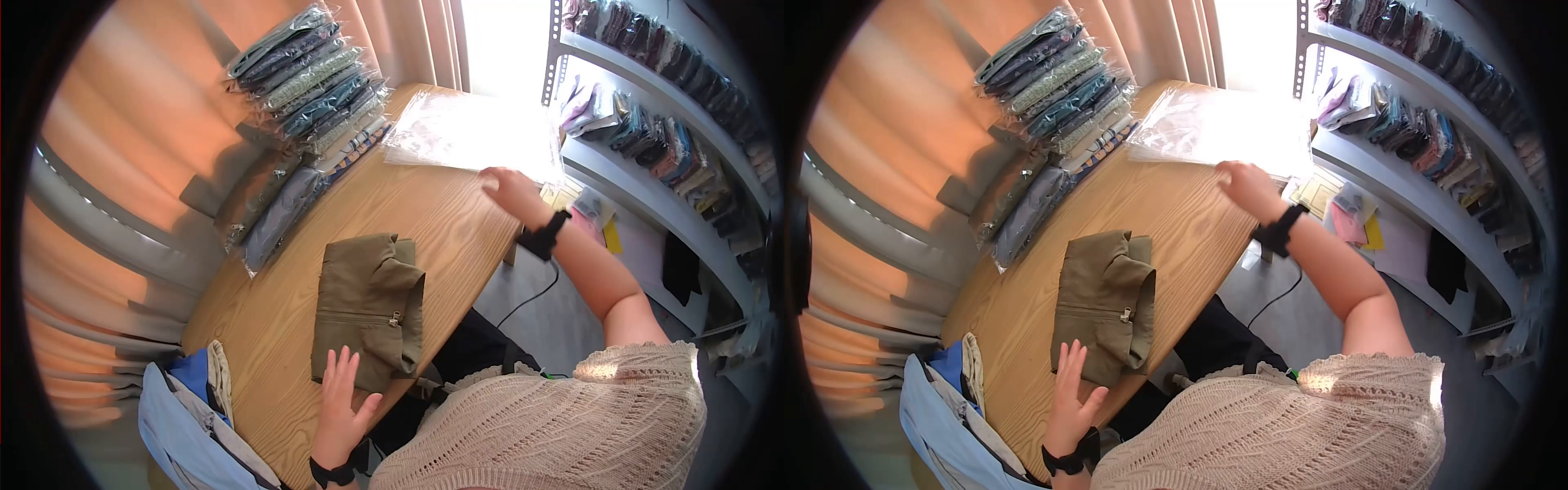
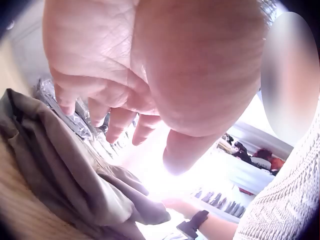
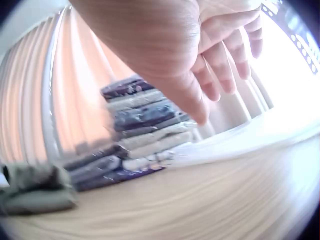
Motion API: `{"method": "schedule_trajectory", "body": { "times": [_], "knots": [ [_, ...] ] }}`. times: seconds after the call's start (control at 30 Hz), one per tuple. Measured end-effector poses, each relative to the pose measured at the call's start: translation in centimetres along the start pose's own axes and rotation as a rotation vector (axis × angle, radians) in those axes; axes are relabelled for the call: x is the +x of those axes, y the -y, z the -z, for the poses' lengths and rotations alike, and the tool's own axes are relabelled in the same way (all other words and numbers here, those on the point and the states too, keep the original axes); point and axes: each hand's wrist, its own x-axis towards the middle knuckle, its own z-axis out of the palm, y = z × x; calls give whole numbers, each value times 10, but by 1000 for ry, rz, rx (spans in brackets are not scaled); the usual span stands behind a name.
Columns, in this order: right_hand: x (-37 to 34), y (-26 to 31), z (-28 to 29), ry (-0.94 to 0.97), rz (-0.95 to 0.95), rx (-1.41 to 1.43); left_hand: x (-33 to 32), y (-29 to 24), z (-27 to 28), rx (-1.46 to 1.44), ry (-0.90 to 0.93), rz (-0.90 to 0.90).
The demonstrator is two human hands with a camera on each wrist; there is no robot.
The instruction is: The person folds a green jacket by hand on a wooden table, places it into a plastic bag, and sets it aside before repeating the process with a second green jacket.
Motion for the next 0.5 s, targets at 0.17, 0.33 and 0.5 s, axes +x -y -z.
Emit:
{"method": "schedule_trajectory", "body": {
  "times": [0.17,0.33,0.5],
  "knots": [
    [35,-68,-22,-77,138,-427,-14,0,-4,-170,-176,70],
    [47,-59,-21,95,-147,-449,-33,-1,-2,-210,-263,154],
    [42,-56,-21,-28,-157,-171,-39,1,-1,-202,-290,200]
  ]
}}
